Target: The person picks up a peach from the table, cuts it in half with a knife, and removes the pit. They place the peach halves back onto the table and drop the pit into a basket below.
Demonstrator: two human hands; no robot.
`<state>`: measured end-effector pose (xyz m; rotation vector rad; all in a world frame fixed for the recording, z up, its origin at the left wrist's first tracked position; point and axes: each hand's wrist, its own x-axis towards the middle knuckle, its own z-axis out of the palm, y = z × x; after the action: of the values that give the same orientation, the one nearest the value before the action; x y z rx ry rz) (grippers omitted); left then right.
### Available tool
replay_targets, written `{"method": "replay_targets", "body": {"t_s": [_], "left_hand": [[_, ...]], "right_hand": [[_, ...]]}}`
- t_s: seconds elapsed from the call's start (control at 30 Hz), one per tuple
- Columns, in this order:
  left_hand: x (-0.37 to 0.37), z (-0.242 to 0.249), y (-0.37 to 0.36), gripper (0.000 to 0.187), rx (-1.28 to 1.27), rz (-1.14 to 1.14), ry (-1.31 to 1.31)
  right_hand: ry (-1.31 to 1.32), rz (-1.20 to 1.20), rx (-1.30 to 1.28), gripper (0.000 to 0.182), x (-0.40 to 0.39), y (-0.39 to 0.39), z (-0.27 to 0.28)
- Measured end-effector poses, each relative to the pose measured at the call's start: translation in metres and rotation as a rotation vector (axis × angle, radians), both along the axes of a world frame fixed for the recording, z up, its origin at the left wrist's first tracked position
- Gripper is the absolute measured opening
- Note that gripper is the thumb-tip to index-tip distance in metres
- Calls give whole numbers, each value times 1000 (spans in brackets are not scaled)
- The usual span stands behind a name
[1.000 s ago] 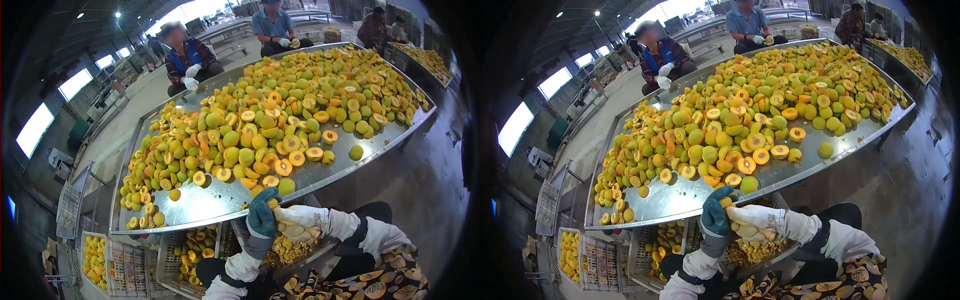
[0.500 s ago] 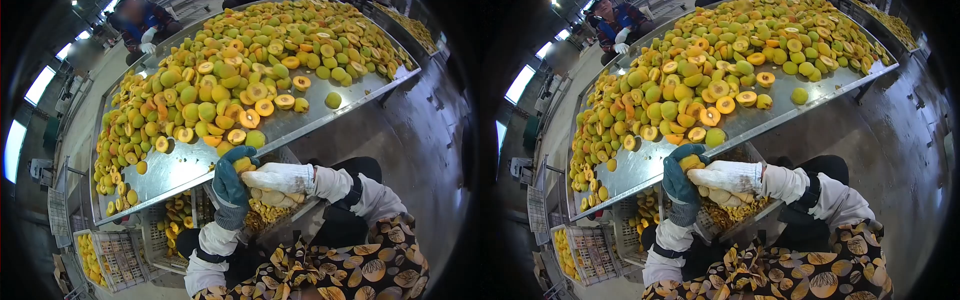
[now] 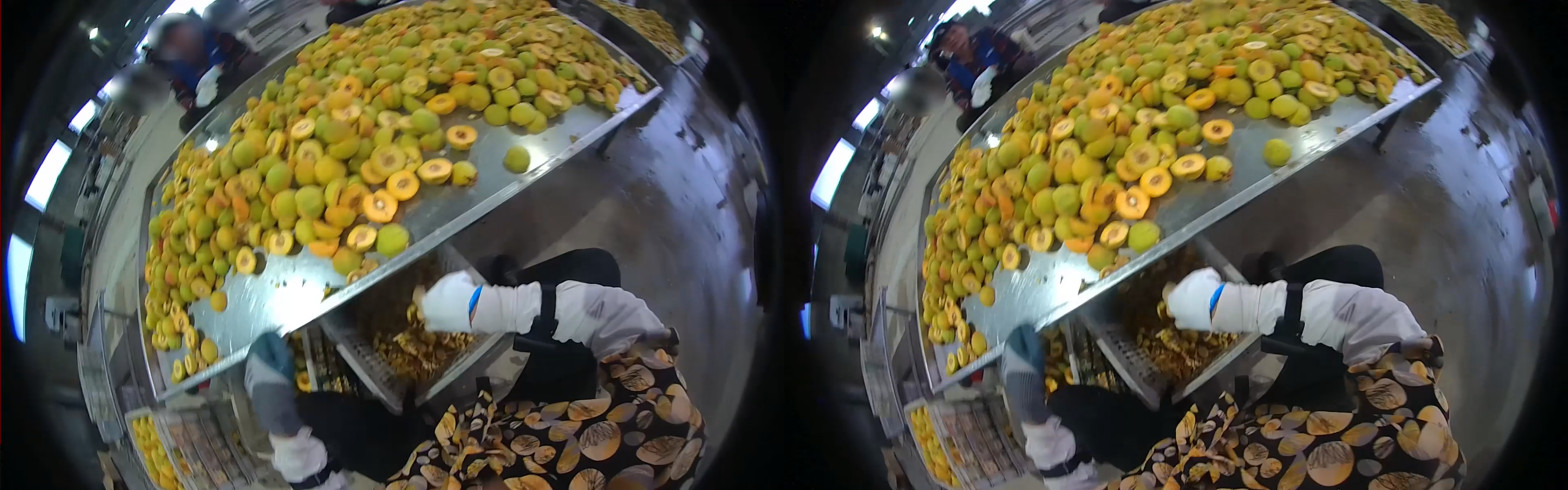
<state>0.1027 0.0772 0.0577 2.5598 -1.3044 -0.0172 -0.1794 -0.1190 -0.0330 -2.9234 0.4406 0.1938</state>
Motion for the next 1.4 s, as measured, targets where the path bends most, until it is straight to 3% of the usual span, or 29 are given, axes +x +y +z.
{"method": "replay_targets", "body": {"t_s": [0.03, 0.07, 0.13, 0.2, 0.27, 0.33, 0.43, 0.47, 0.5, 0.57, 0.6, 0.63, 0.67, 0.7, 0.73, 0.77, 0.83, 0.93, 0.97, 1.03, 1.13, 1.17, 1.27, 1.3, 1.4], "left_hand": [[22, -16, 16, 32, -26, 5, -128], [24, -1, 3, 35, 360, 145, -239], [25, -17, -18, 43, 57, 146, -396], [15, -23, -78, 51, -161, -112, -220], [-29, -9, -154, 48, -278, -459, -241], [-69, -5, -224, 54, -204, -739, -255], [-104, -31, -286, 61, 28, -893, -316], [-104, -42, -295, 63, 138, -904, -301], [-98, -48, -294, 65, 179, -887, -309], [-83, -38, -278, 53, 174, -874, -282], [-76, -36, -266, 46, 153, -862, -265], [-69, -36, -253, 40, 79, -834, -248], [-60, -37, -241, 34, -2, -801, -232], [-48, -40, -233, 31, -8, -729, -269], [-37, -44, -223, 29, -10, -662, -305], [-28, -43, -211, 29, 23, -598, -311], [-5, -51, -189, 29, 18, -500, -360], [21, -59, -171, 27, -86, -416, -316], [24, -56, -169, 28, -87, -405, -263], [28, -64, -170, 28, -103, -370, -228], [34, -69, -168, 27, -209, -350, -181], [38, -72, -167, 27, -265, -347, -161], [46, -78, -158, 29, -479, -265, -114], [47, -79, -158, 32, -509, -185, -65], [43, -74, -158, 29, -551, -194, -93]], "right_hand": [[-17, -56, 123, 40, -7, 1, 13], [-35, -106, 247, 40, -13, 0, 34], [-38, -181, 147, 40, -23, -14, 63], [-51, -318, 21, 44, -33, -48, 86], [-151, -324, -224, 37, -67, -119, 80], [-307, -738, -211, 36, -106, -186, 77], [-33, -982, -22, 41, -134, -245, 81], [-208, -697, -52, 41, -131, -260, 68], [-367, -400, -77, 41, -127, -271, 49], [-480, -459, 180, 40, -96, -257, 32], [-419, -811, 457, 39, -55, -242, 36], [-439, -708, 350, 36, -30, -239, 25], [-189, -594, 428, 25, -8, -218, 47], [-310, -98, 45, 20, 13, -214, 7], [-461, 97, 19, 17, 36, -191, 14], [-530, 116, 215, 32, 52, -170, 4], [-495, 25, 441, 47, 62, -159, 12], [-134, -356, 445, 41, 31, -174, 112], [-296, -432, 478, 40, 8, -203, 109], [-645, -738, 237, 38, -59, -267, 95], [-764, -1327, 73, 53, -174, -367, 80], [-972, -1395, 129, 59, -194, -375, 74], [-1037, -1433, 159, 65, -227, -427, 27], [-1019, -1299, 83, 64, -210, -430, 20], [-761, -1302, 203, 61, -138, -380, 39]]}}
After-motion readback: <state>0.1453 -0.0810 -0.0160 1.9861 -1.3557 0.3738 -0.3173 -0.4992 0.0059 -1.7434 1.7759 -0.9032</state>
